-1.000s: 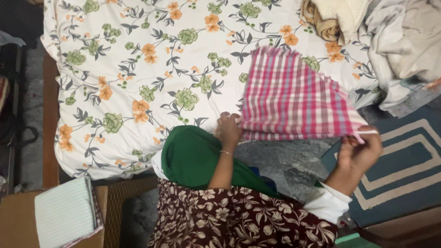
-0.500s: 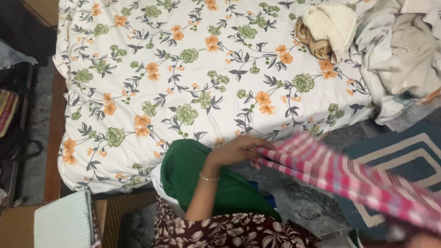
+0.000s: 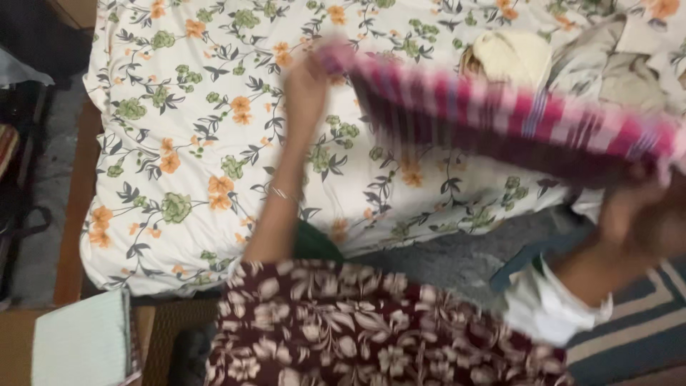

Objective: The person folds a pink checkered towel, a white towel, and a yellow towel on a floral bedsheet, smoothing each one before stacking them on a nearby table.

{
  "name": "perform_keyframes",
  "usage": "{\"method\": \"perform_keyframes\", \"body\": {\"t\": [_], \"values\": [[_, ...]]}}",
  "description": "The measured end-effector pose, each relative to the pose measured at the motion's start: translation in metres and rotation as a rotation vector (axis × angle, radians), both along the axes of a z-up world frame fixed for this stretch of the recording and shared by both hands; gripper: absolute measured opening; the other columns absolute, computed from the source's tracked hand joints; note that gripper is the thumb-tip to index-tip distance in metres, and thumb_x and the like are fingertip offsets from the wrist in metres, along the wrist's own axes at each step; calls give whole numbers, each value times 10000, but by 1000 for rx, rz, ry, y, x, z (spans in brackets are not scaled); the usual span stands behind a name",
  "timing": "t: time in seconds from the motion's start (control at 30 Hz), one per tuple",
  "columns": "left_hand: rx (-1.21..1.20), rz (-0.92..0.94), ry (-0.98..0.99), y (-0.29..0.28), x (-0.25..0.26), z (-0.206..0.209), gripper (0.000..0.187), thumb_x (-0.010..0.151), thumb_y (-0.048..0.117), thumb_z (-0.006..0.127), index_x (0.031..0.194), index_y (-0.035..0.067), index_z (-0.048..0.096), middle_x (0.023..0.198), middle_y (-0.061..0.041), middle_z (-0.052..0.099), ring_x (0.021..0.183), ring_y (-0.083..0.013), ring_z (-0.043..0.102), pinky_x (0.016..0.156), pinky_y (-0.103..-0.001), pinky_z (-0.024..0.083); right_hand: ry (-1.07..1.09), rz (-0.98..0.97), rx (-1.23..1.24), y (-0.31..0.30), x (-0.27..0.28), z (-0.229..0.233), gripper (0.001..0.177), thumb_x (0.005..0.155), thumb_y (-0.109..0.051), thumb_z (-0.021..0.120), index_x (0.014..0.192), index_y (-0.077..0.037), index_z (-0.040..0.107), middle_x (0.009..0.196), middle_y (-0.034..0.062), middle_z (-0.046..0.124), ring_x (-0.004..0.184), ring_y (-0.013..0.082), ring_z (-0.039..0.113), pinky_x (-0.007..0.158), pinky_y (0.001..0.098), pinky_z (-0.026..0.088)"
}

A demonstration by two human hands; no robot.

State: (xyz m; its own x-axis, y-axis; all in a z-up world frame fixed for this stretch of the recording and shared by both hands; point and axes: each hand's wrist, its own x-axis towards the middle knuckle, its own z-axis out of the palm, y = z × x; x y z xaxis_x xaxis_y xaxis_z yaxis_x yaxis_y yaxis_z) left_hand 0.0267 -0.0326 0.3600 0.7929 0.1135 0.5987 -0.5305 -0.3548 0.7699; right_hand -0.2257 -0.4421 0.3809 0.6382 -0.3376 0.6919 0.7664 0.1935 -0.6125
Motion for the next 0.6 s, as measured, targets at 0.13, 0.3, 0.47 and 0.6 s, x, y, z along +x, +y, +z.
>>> {"method": "perform_keyframes", "body": {"t": [0.13,0.3,0.47,0.6], "values": [[-327,-9,-351,82,25,71,200,991,29,667,850,-57,553,744,-126,596,667,-182,551,685,-366,542,-83,222,98,40,131,12,281,1089,-224,634,1351,-146,568,1313,18,598,1199,180,582,1001,366,488],[124,282,-346,146,-22,13,254,883,-104,601,1059,-1,754,877,-135,676,774,-237,612,717,-356,496,183,340,250,106,259,-85,188,1072,-248,616,1113,-66,632,1012,44,642,899,152,630,810,347,573],[533,340,-166,221,-40,-153,329,837,-82,602,1117,41,723,1007,-205,657,941,-409,633,829,-486,508,737,130,-250,169,279,-263,202,979,-86,561,1042,0,732,839,57,663,722,138,598,655,288,487],[683,221,121,262,-84,-285,254,809,-3,644,1035,82,723,920,-162,670,909,-373,651,814,-484,516,808,14,-854,195,232,-358,247,879,-112,618,1040,-124,805,711,32,693,635,119,608,596,277,479]]}}
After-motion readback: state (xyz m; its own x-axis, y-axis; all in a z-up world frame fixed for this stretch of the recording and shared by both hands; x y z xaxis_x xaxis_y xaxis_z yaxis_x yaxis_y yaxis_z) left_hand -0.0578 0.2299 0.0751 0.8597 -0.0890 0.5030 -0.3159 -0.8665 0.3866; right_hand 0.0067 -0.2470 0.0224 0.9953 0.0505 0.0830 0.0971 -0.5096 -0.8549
